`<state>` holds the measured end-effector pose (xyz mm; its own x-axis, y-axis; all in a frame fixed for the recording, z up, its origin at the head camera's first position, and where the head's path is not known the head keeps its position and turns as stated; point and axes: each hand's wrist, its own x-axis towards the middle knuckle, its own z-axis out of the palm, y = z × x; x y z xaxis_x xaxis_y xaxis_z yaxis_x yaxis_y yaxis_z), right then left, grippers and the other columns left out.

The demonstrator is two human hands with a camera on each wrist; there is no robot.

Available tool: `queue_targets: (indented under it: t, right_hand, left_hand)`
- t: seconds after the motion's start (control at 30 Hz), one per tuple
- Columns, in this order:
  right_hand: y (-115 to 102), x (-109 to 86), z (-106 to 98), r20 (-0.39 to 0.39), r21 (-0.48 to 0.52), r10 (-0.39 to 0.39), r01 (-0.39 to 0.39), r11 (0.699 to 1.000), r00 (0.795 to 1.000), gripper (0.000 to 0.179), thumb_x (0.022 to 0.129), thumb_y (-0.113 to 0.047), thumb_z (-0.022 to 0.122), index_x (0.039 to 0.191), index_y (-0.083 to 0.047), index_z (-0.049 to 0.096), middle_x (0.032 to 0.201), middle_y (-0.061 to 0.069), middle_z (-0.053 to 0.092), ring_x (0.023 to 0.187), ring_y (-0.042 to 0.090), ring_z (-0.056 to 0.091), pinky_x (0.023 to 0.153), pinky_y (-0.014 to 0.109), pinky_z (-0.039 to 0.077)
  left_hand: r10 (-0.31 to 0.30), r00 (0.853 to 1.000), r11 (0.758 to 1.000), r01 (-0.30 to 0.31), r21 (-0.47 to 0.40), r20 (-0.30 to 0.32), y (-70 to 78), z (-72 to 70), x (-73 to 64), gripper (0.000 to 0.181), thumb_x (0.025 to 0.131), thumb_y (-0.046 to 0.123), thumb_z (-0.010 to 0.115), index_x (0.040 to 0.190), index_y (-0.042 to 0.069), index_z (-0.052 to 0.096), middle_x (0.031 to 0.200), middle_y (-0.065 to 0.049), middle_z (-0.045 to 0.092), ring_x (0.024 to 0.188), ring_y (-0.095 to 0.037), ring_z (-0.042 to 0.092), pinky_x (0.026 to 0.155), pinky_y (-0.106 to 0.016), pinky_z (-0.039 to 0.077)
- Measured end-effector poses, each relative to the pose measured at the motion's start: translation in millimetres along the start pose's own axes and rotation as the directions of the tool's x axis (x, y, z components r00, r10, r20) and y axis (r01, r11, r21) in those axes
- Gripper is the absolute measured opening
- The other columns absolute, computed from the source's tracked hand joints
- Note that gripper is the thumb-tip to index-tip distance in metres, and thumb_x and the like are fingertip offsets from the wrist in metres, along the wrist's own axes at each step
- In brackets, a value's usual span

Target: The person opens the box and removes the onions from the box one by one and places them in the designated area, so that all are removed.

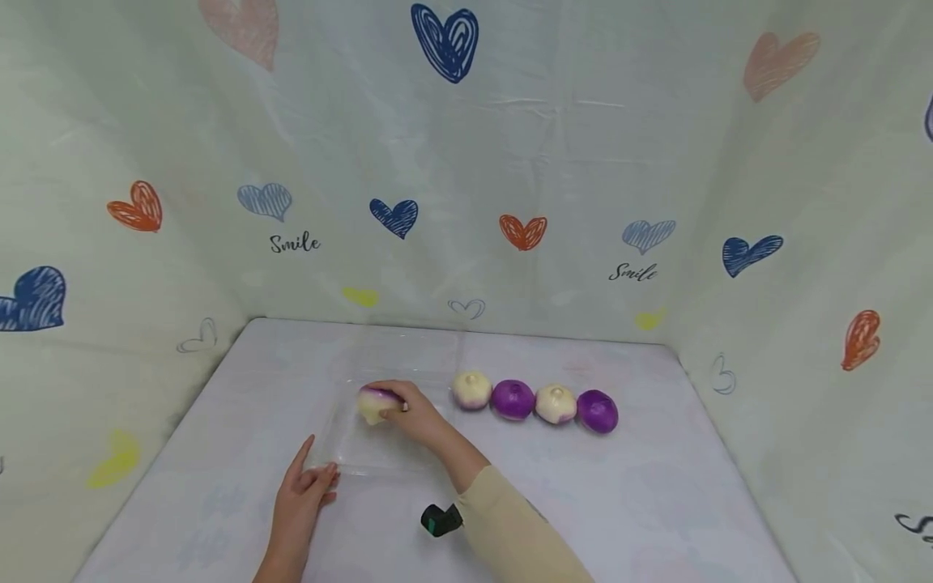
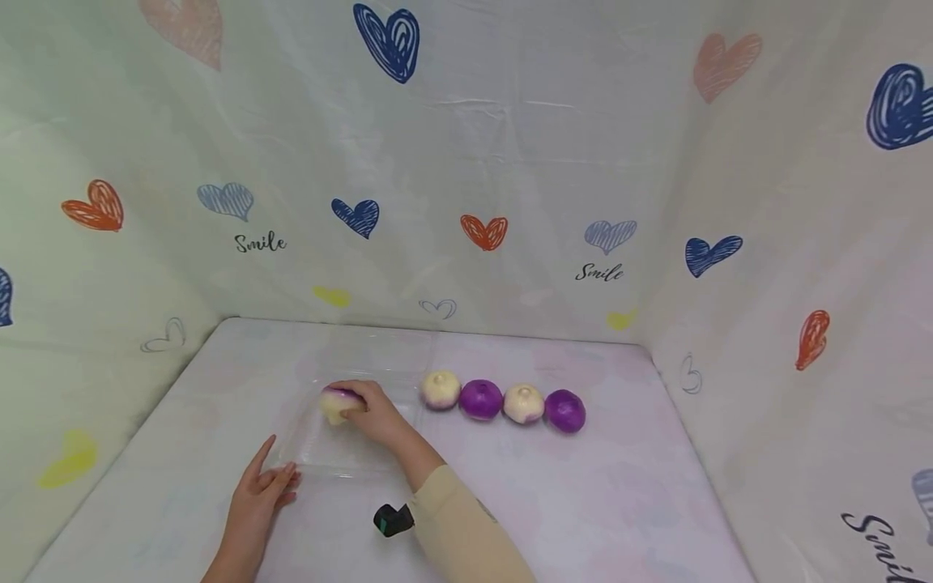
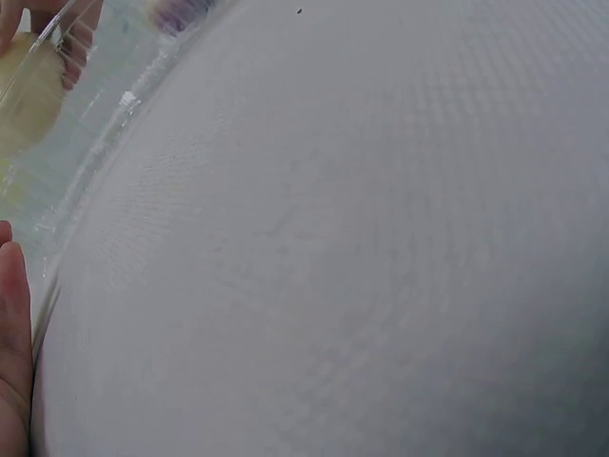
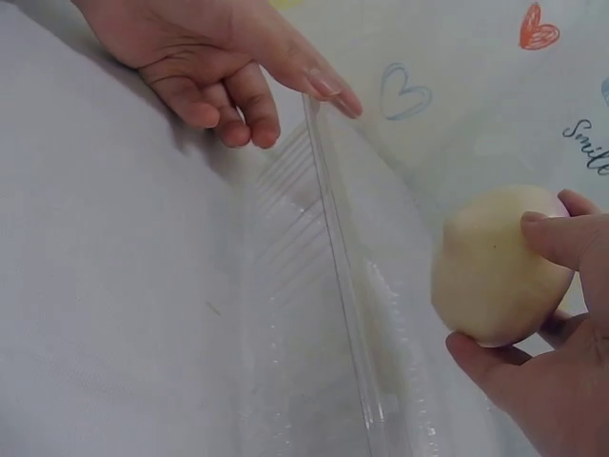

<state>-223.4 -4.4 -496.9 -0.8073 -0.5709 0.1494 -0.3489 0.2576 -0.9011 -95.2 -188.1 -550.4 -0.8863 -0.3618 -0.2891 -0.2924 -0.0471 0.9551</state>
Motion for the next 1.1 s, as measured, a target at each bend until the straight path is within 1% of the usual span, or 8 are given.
queue_targets:
  t: [0.17,0.27,0.43,0.5,0.6,0.73,0.87,1.1]
  right_hand:
    - [-7,-7.1,-8,0.031,0.012,-0.022,0.021,1.000,0.999,0.039,0.096,-0.004,0.058,0.134,-0.012,0.060,0.136,0.001,0.055,0.128,0.012,0.043,0.104,0.031,0.037]
    - [-12,-11.1,-14,0.059,0.027,-0.038,0.036,0.999,0.998,0.038,0.098,-0.006,0.057,0.135,-0.013,0.059,0.138,-0.001,0.054,0.128,0.010,0.042,0.103,0.031,0.038]
    - [-18,-20.2,-23,0.083,0.026,-0.041,0.039,0.999,0.996,0.038,0.100,-0.008,0.052,0.137,-0.014,0.057,0.141,-0.001,0.050,0.131,0.012,0.040,0.109,0.032,0.032]
    - [-20,-24.5,-26,0.091,0.023,-0.022,0.020,1.000,0.996,0.038,0.101,-0.009,0.050,0.138,-0.016,0.056,0.142,-0.002,0.048,0.131,0.013,0.039,0.110,0.032,0.031]
    - [-21,-30.0,-31,0.119,0.066,0.003,-0.011,0.998,0.993,0.039,0.103,-0.009,0.046,0.140,-0.016,0.054,0.144,0.001,0.044,0.128,0.016,0.041,0.104,0.035,0.040]
    - [-21,-36.7,-39,0.149,0.154,0.019,-0.042,0.987,0.989,0.039,0.104,-0.006,0.042,0.141,-0.010,0.052,0.146,0.009,0.039,0.120,0.019,0.045,0.092,0.040,0.051]
    - [-21,-45.7,-48,0.143,0.199,0.036,-0.064,0.978,0.989,0.038,0.104,-0.005,0.041,0.141,-0.009,0.051,0.147,0.011,0.038,0.114,0.018,0.049,0.090,0.044,0.051]
    - [-16,-57.8,-63,0.094,0.300,0.031,-0.058,0.952,0.995,0.037,0.105,-0.003,0.038,0.141,-0.004,0.046,0.151,0.014,0.033,0.112,0.023,0.053,0.089,0.038,0.052]
  left_hand:
    - [-0.007,1.000,0.999,0.007,0.038,-0.012,-0.2,-0.3,0.6,0.073,0.098,0.018,0.061,0.157,0.023,0.019,0.094,0.003,0.066,0.082,-0.004,0.063,0.070,-0.021,0.053]
    - [-0.006,1.000,0.999,0.007,0.047,-0.014,0.0,-0.6,1.0,0.073,0.098,0.018,0.061,0.157,0.024,0.019,0.094,0.004,0.066,0.082,-0.003,0.062,0.070,-0.021,0.053]
    - [-0.020,1.000,0.999,0.019,0.048,0.011,2.1,-1.7,0.2,0.072,0.099,0.021,0.060,0.157,0.025,0.018,0.093,0.005,0.066,0.083,-0.004,0.062,0.071,-0.021,0.053]
    - [-0.030,0.999,0.999,0.029,0.044,0.025,3.4,-2.1,-0.5,0.072,0.099,0.022,0.060,0.158,0.026,0.017,0.095,0.005,0.066,0.084,-0.005,0.062,0.072,-0.021,0.053]
    - [-0.039,0.999,0.999,0.038,0.039,0.033,4.0,-2.0,-1.0,0.073,0.099,0.022,0.060,0.158,0.026,0.016,0.096,0.003,0.065,0.085,-0.005,0.062,0.072,-0.022,0.053]
    - [-0.049,0.998,0.998,0.048,0.039,0.036,3.2,-1.9,-0.3,0.075,0.099,0.023,0.061,0.158,0.026,0.015,0.097,0.003,0.065,0.084,-0.005,0.062,0.072,-0.022,0.052]
    - [-0.050,0.998,0.998,0.049,0.043,0.029,1.9,-0.7,0.9,0.076,0.098,0.025,0.062,0.158,0.024,0.015,0.097,0.003,0.065,0.084,-0.006,0.062,0.072,-0.021,0.052]
    - [-0.033,0.999,0.998,0.032,0.056,0.007,0.7,-0.3,1.7,0.075,0.098,0.023,0.062,0.158,0.025,0.016,0.096,0.002,0.066,0.083,-0.005,0.062,0.071,-0.022,0.053]
